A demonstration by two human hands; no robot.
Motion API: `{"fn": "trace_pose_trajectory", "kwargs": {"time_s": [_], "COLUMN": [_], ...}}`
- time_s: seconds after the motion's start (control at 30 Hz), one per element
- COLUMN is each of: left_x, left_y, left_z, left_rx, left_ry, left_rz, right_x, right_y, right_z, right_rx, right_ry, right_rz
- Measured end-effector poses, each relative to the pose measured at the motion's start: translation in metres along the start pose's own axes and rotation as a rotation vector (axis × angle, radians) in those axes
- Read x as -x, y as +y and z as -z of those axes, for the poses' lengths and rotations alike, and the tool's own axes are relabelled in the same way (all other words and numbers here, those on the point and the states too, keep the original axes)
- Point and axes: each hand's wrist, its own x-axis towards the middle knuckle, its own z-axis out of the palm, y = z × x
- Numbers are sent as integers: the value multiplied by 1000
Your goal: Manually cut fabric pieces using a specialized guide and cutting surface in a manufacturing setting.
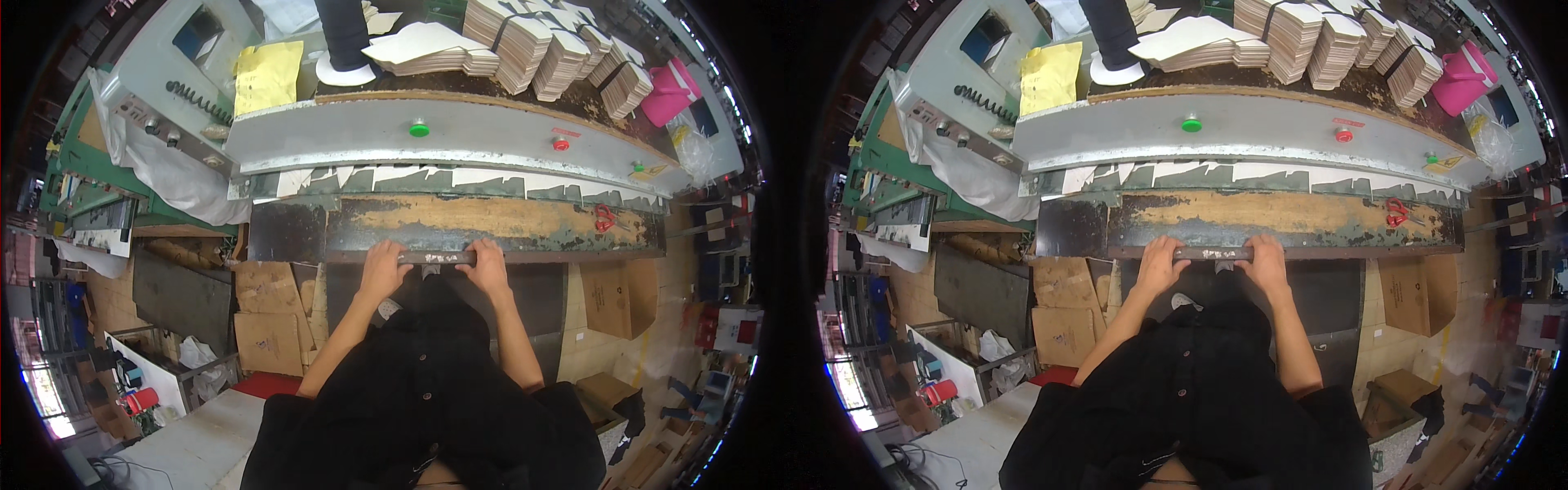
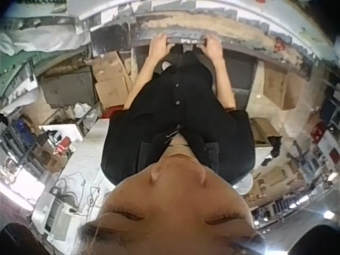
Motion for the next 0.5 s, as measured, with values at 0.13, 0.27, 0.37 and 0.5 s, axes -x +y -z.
{"fn": "trace_pose_trajectory", "kwargs": {"time_s": [0.13,0.27,0.37,0.5], "left_x": [-11,-10,-12,-48], "left_y": [-8,-14,-10,-14], "left_z": [-2,-4,3,22], "left_rx": [2,9,61,144], "left_ry": [28,21,-93,-345], "left_rz": [24,-1,47,176], "right_x": [-11,-12,-9,-61], "right_y": [-2,0,5,11], "right_z": [-2,3,10,38], "right_rx": [9,5,-45,-273], "right_ry": [19,11,-95,-674], "right_rz": [25,36,4,-237]}}
